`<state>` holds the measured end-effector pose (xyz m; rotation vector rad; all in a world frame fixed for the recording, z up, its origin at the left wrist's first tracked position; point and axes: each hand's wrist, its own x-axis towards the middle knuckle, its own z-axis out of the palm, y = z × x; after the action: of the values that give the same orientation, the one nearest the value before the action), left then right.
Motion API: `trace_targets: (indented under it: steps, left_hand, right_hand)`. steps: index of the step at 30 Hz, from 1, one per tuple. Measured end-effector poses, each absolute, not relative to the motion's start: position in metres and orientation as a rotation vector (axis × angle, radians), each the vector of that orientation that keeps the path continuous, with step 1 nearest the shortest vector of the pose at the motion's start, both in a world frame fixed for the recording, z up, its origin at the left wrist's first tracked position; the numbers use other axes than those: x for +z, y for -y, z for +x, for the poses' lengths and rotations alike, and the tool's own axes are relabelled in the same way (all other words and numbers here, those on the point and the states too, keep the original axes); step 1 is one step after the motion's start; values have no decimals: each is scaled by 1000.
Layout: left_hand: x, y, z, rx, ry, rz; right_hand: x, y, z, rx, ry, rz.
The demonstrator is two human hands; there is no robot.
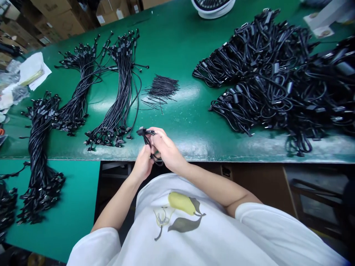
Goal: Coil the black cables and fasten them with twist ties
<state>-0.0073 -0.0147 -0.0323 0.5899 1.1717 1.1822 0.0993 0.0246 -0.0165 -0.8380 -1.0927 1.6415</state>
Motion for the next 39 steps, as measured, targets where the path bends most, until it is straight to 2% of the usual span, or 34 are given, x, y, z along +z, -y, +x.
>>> trace_targets:
  steps: [5,10,12,17,20,27,32,36,39]
  left_hand:
    - [-33,21,-9,1087,-1150,528]
    - [-33,21,-8,1112,-1171,521]
    - [-32,20,-7,1131,-1128,542]
    - [-27,20,-5,1064,-993,617]
    - [-25,20,-1,979,-954,588]
    - [-32,18,4,960,-932,505]
    - [-39,13,-15,724,-958,854]
    - [-39,11,-14,696,-1035,1075]
    - [-40,13,-6,683,-933,991]
  right_hand:
    - [-19,-31,106,990,1743,-934]
    - [-18,-46,106,779,2112,-1133]
    - [-13,-51,108,851,2149,-1186]
    - [-7,-59,122,1760,1720,-1006]
    - [-10,-61,125,2020,1462,-818]
    - [-18,-59,120,1896,1530,-825]
    - [-19,-57,129,2081,1605,-793]
    - [-22,-57,129,2012,1559,-648]
    - [-23,-62,130,1996,1497,-625]
